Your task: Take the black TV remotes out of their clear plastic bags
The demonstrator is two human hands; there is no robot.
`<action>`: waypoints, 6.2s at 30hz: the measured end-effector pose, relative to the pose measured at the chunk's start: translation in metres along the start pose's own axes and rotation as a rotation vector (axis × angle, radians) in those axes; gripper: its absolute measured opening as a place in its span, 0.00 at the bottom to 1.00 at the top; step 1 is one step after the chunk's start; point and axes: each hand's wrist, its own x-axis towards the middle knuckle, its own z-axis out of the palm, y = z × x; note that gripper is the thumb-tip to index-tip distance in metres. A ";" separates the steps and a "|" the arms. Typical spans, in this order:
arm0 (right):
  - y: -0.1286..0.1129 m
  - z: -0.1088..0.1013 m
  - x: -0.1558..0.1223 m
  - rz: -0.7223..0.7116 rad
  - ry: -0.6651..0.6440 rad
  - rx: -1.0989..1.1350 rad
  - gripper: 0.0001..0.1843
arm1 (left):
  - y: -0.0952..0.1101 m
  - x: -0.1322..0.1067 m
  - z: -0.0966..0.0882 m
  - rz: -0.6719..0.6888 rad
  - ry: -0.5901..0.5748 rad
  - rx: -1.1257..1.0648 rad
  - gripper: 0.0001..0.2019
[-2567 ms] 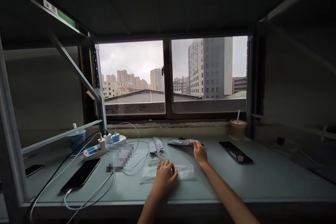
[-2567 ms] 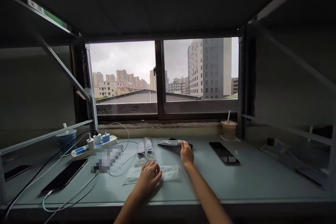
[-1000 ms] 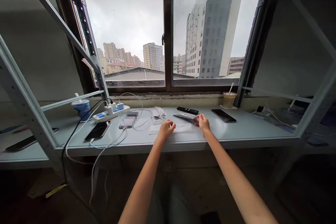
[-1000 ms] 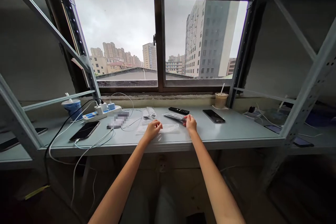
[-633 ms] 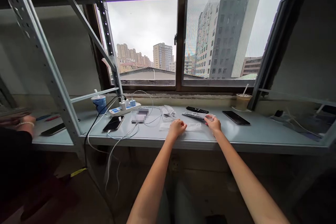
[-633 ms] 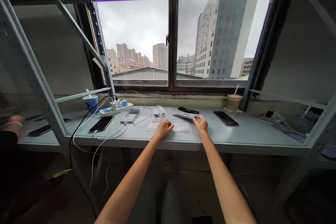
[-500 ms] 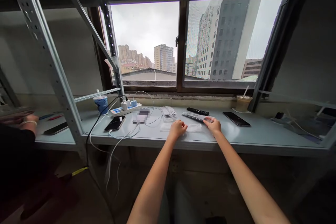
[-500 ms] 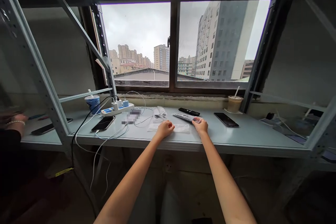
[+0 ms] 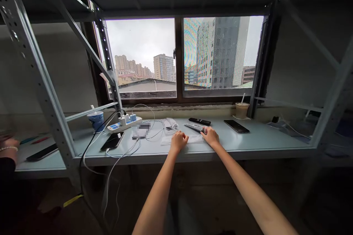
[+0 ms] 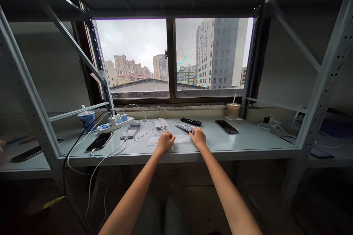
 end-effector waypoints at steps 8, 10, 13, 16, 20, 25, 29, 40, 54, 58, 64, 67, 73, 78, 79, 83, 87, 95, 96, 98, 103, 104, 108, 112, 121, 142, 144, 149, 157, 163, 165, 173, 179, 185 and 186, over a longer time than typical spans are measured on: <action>-0.007 0.000 -0.005 0.029 -0.020 -0.228 0.12 | -0.003 0.000 -0.001 -0.029 0.020 -0.023 0.12; -0.007 -0.001 -0.005 0.046 -0.023 -0.255 0.13 | -0.004 0.001 0.000 -0.036 0.014 -0.023 0.12; -0.008 -0.001 -0.004 0.064 -0.027 -0.279 0.15 | -0.004 0.003 0.001 -0.038 0.005 -0.023 0.13; -0.007 -0.002 -0.003 0.064 -0.044 -0.294 0.16 | -0.004 0.004 0.002 -0.036 0.003 -0.028 0.13; -0.005 -0.003 -0.004 0.044 -0.079 -0.307 0.19 | -0.003 0.004 0.003 -0.025 0.005 -0.046 0.12; -0.004 -0.001 -0.005 -0.003 -0.129 -0.290 0.19 | -0.002 0.002 0.003 -0.006 0.008 -0.052 0.12; -0.002 0.000 -0.005 -0.012 -0.144 -0.269 0.18 | -0.002 0.003 0.004 0.001 0.003 -0.042 0.12; -0.004 -0.009 -0.004 -0.061 -0.092 -0.205 0.14 | 0.001 0.003 0.003 0.013 -0.011 -0.001 0.12; -0.001 -0.003 -0.008 -0.108 -0.195 -0.200 0.20 | 0.002 0.002 0.002 0.011 -0.022 0.027 0.11; -0.001 -0.003 -0.007 -0.108 -0.205 -0.196 0.19 | 0.003 0.002 0.002 0.008 -0.026 0.032 0.11; -0.006 -0.008 -0.007 -0.113 -0.172 -0.164 0.15 | 0.003 0.002 0.003 0.006 -0.020 0.039 0.11; -0.009 -0.010 -0.007 -0.131 -0.165 -0.127 0.15 | 0.002 0.002 0.003 0.000 -0.014 0.042 0.12; -0.007 -0.010 -0.007 -0.108 -0.138 -0.003 0.10 | 0.002 0.002 0.004 0.002 -0.008 0.040 0.11; -0.003 -0.007 -0.005 -0.057 -0.121 0.220 0.06 | 0.001 0.001 0.004 0.010 -0.003 0.034 0.11; -0.003 -0.007 -0.004 -0.048 -0.123 0.282 0.05 | 0.002 0.001 0.003 0.010 -0.003 0.032 0.11; -0.001 -0.005 -0.001 0.033 -0.094 0.565 0.05 | 0.002 0.002 0.003 0.007 -0.008 0.024 0.11; 0.006 -0.007 0.004 0.198 0.031 0.872 0.08 | 0.001 0.002 0.004 0.005 -0.008 0.012 0.11; 0.011 -0.017 0.008 0.396 0.244 1.333 0.09 | 0.001 0.000 0.003 0.040 0.045 -0.023 0.06; 0.012 -0.019 0.008 0.414 0.251 1.371 0.08 | 0.002 0.000 0.003 0.049 0.060 -0.028 0.05; 0.012 -0.023 0.009 0.449 0.241 1.437 0.07 | 0.002 -0.001 0.002 0.068 0.093 -0.039 0.09; 0.007 -0.028 0.006 0.512 0.014 1.526 0.08 | 0.005 -0.004 -0.003 0.116 0.210 -0.042 0.23; 0.005 -0.028 0.004 0.517 -0.058 1.530 0.08 | 0.006 -0.005 -0.004 0.109 0.266 -0.022 0.25; -0.005 -0.027 -0.002 0.530 -0.311 1.511 0.08 | 0.006 -0.008 -0.008 0.040 0.433 0.115 0.26; -0.007 -0.028 -0.005 0.519 -0.400 1.503 0.13 | 0.002 -0.007 -0.007 0.037 0.328 0.183 0.10; -0.003 -0.025 -0.004 0.471 -0.418 1.476 0.11 | -0.003 -0.004 0.000 -0.186 0.317 0.174 0.12; -0.005 -0.012 -0.007 0.355 -0.418 1.294 0.05 | 0.003 -0.003 -0.002 -0.056 0.312 0.312 0.13; -0.008 -0.014 -0.008 0.357 -0.426 1.270 0.04 | 0.003 -0.002 0.000 0.010 0.271 0.330 0.15; -0.014 -0.019 -0.011 0.358 -0.438 1.200 0.04 | 0.005 0.000 0.001 0.125 0.178 0.352 0.16; -0.022 -0.024 -0.015 0.323 -0.471 1.102 0.06 | 0.006 -0.001 0.001 0.093 0.139 0.359 0.11; -0.019 -0.026 -0.015 0.288 -0.492 1.079 0.09 | 0.008 -0.001 0.001 0.269 0.088 0.355 0.17; -0.017 -0.026 -0.015 0.284 -0.491 1.079 0.10 | 0.008 0.000 0.002 0.298 0.074 0.366 0.16; -0.019 -0.026 -0.016 0.286 -0.472 1.123 0.09 | 0.007 0.002 0.007 0.248 0.082 0.384 0.18; -0.018 -0.025 -0.017 0.299 -0.432 1.160 0.07 | 0.009 0.001 0.005 0.230 0.106 0.384 0.15; -0.017 -0.023 -0.016 0.315 -0.383 1.169 0.06 | 0.009 0.001 0.005 0.209 0.118 0.379 0.15; -0.017 -0.023 -0.015 0.315 -0.371 1.168 0.06 | 0.009 0.001 0.005 0.206 0.118 0.378 0.15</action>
